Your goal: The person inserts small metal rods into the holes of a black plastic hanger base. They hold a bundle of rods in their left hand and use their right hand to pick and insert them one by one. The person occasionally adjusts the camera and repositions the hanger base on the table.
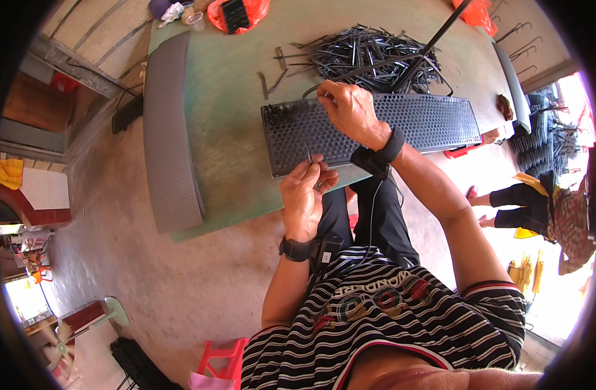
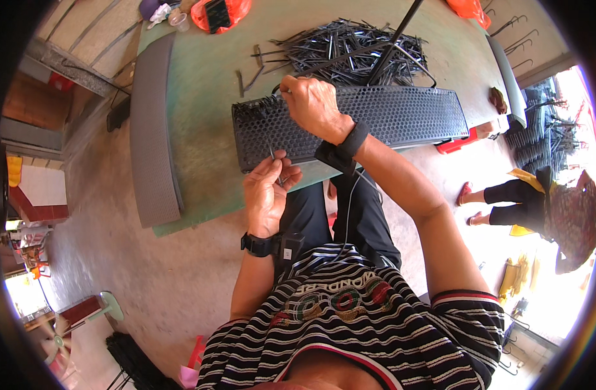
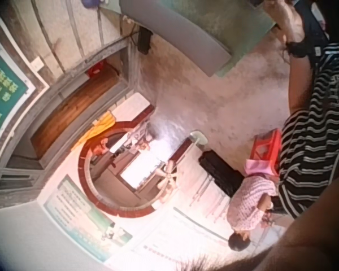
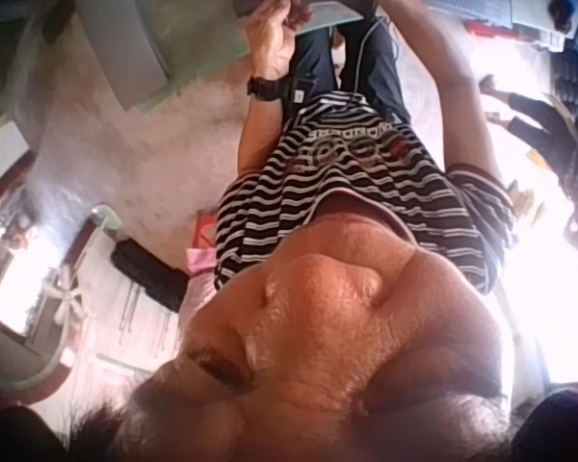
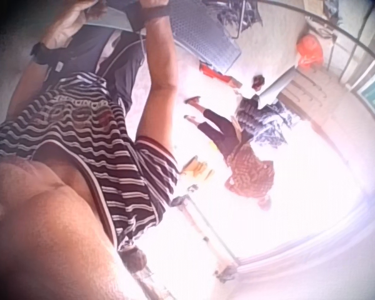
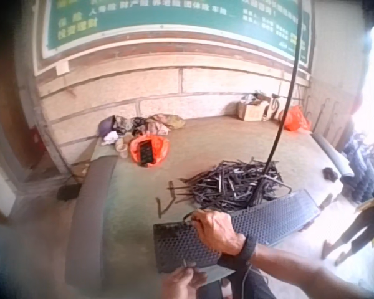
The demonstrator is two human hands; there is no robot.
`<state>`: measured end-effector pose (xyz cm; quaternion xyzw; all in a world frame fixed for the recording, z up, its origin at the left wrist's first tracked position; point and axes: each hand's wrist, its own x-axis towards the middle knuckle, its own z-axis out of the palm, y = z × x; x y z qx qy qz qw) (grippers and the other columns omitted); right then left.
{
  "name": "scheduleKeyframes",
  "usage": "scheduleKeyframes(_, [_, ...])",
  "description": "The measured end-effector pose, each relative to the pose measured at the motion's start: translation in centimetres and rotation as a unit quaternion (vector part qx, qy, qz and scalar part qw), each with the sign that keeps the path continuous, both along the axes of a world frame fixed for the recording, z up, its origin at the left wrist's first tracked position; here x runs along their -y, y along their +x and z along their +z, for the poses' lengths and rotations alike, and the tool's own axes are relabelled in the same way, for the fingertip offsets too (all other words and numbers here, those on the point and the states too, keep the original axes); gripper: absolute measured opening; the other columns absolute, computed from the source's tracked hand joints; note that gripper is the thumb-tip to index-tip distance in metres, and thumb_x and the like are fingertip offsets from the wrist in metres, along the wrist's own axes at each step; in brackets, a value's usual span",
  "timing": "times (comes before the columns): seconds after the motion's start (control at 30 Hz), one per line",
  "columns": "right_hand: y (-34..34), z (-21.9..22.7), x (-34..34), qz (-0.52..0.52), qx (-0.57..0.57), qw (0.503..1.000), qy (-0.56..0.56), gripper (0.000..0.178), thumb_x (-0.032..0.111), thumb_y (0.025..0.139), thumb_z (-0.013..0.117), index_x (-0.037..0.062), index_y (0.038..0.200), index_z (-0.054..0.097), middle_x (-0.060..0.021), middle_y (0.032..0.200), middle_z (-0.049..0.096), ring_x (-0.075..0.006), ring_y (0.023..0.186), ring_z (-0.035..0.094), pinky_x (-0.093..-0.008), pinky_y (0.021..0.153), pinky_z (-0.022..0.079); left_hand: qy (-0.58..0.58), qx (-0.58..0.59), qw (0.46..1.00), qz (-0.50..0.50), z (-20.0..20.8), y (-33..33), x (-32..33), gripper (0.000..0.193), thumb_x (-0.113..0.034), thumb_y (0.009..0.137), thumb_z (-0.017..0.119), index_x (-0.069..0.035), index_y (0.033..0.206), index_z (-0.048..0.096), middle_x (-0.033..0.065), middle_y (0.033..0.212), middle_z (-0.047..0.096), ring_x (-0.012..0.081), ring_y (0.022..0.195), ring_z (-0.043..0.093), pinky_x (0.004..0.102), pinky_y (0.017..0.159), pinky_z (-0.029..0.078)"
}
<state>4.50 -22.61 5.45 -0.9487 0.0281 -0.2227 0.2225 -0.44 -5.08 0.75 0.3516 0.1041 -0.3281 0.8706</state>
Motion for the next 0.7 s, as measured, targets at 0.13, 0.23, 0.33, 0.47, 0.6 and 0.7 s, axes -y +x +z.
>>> scheduleKeyframes(0.13, [0.7, -0.1, 0.5, 0.025, 0.012, 1.000, -0.002, 0.007, 0.011, 0.077, 0.058, 0.0057, 0.081, 0.059, -0.0136, 0.064, 0.060, -0.0335, 0.062, 0.060, -0.0406, 0.053, 0.046, -0.003, -0.005, 1.000, -0.013, -0.6, -0.3, 0.4, 0.018, -0.007, 0.087, 0.056, 0.004, 0.101, 0.058, 0.0092, 0.083, 0.061, 0.0227, 0.073, 0.063, 0.0372, 0.067, 0.054])
scheduleKeyframes(0.23, [1.7, -0.1, 0.8, 0.042, 0.005, 0.999, -0.020, 0.005, 0.009, 0.076, 0.058, 0.0055, 0.080, 0.058, -0.0138, 0.062, 0.060, -0.0336, 0.060, 0.060, -0.0399, 0.052, 0.046, 0.001, -0.007, 1.000, -0.017, -0.6, -0.5, 0.5, 0.017, -0.007, 0.088, 0.055, 0.004, 0.101, 0.058, 0.0089, 0.082, 0.061, 0.0226, 0.073, 0.063, 0.0376, 0.067, 0.054])
scheduleKeyframes(0.33, [1.9, 0.5, 1.1, 0.045, -0.021, 0.999, -0.023, 0.005, 0.009, 0.076, 0.058, 0.0056, 0.079, 0.058, -0.0143, 0.063, 0.060, -0.0347, 0.061, 0.059, -0.0407, 0.052, 0.046, 0.009, -0.009, 1.000, -0.012, -0.5, -0.5, 0.5, 0.017, -0.007, 0.088, 0.055, 0.004, 0.101, 0.059, 0.0088, 0.082, 0.061, 0.0225, 0.073, 0.063, 0.0378, 0.067, 0.054])
scheduleKeyframes(0.47, [1.6, 0.4, 0.9, 0.041, -0.018, 0.999, -0.008, 0.005, 0.009, 0.076, 0.059, 0.0052, 0.080, 0.058, -0.0142, 0.062, 0.059, -0.0352, 0.061, 0.059, -0.0411, 0.052, 0.046, 0.012, -0.011, 1.000, -0.011, -0.4, -0.6, 0.5, 0.018, -0.007, 0.088, 0.056, 0.004, 0.101, 0.058, 0.0086, 0.081, 0.061, 0.0223, 0.072, 0.063, 0.0375, 0.067, 0.054])
scheduleKeyframes(0.6, [1.4, -0.5, 1.1, 0.058, -0.006, 0.998, -0.034, 0.009, 0.010, 0.076, 0.060, 0.0050, 0.083, 0.058, -0.0134, 0.065, 0.061, -0.0339, 0.062, 0.060, -0.0403, 0.052, 0.046, 0.010, -0.008, 1.000, -0.011, -0.4, -0.6, 0.5, 0.018, -0.007, 0.087, 0.056, 0.004, 0.102, 0.059, 0.0083, 0.082, 0.061, 0.0220, 0.071, 0.063, 0.0372, 0.067, 0.054])
scheduleKeyframes(0.7, [0.6, -0.8, 1.1, 0.044, -0.003, 0.999, -0.031, 0.014, 0.013, 0.076, 0.062, 0.0041, 0.085, 0.058, -0.0143, 0.067, 0.062, -0.0338, 0.062, 0.060, -0.0407, 0.053, 0.047, 0.015, -0.014, 1.000, -0.012, -0.5, -0.6, 0.5, 0.018, -0.007, 0.087, 0.056, 0.003, 0.102, 0.059, 0.0082, 0.082, 0.061, 0.0220, 0.071, 0.063, 0.0372, 0.066, 0.054])
